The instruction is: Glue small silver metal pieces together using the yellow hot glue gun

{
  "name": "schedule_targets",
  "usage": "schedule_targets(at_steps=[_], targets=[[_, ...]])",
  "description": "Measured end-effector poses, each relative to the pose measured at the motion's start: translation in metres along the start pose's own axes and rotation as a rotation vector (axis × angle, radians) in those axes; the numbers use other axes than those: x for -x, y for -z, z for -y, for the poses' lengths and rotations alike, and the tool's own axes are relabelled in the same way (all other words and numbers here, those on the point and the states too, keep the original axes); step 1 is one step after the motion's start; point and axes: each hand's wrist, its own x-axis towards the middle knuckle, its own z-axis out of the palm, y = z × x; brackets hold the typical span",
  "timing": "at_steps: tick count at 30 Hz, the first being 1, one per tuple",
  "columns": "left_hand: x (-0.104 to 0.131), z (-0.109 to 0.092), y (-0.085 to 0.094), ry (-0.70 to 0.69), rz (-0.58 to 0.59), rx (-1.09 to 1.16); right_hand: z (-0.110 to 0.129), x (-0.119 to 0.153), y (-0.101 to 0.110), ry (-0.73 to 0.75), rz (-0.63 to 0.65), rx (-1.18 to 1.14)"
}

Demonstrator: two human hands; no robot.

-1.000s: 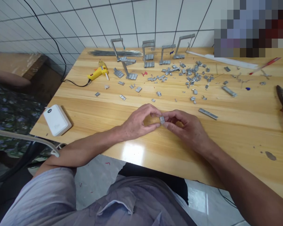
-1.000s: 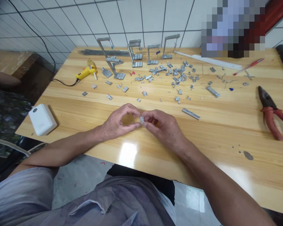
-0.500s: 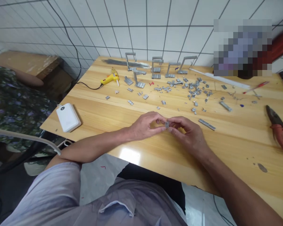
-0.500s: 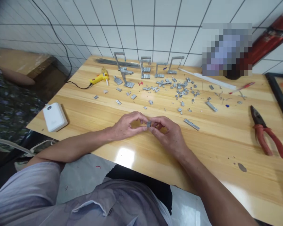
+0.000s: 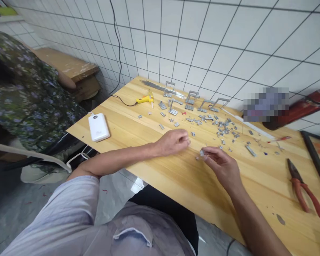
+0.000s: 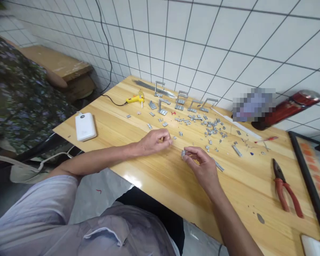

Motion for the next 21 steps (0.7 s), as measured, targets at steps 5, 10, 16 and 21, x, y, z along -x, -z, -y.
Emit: schedule_targets(at_steps=[5,10,16,21], targets=[[-0.027,0.025,0.062,0.082,-0.180,-0.197,0.003,0.000,0.005,-0.115,-0.040,-0.015],[-0.053,0.082,0.148,0.457,-0.363,-0.679,0.009,-0.002,0.007,-0.113,-0.069,-0.111],[-0.060,0.149,0.186,0.623,-0.269,-0.704,-0.002,-0.017,0.003,-0.100,-0.135,-0.175],[-0.063,0.168,0.179,0.591,-0.194,-0.749,-0.014,-0.020,-0.001,-0.080,-0.134,-0.164]])
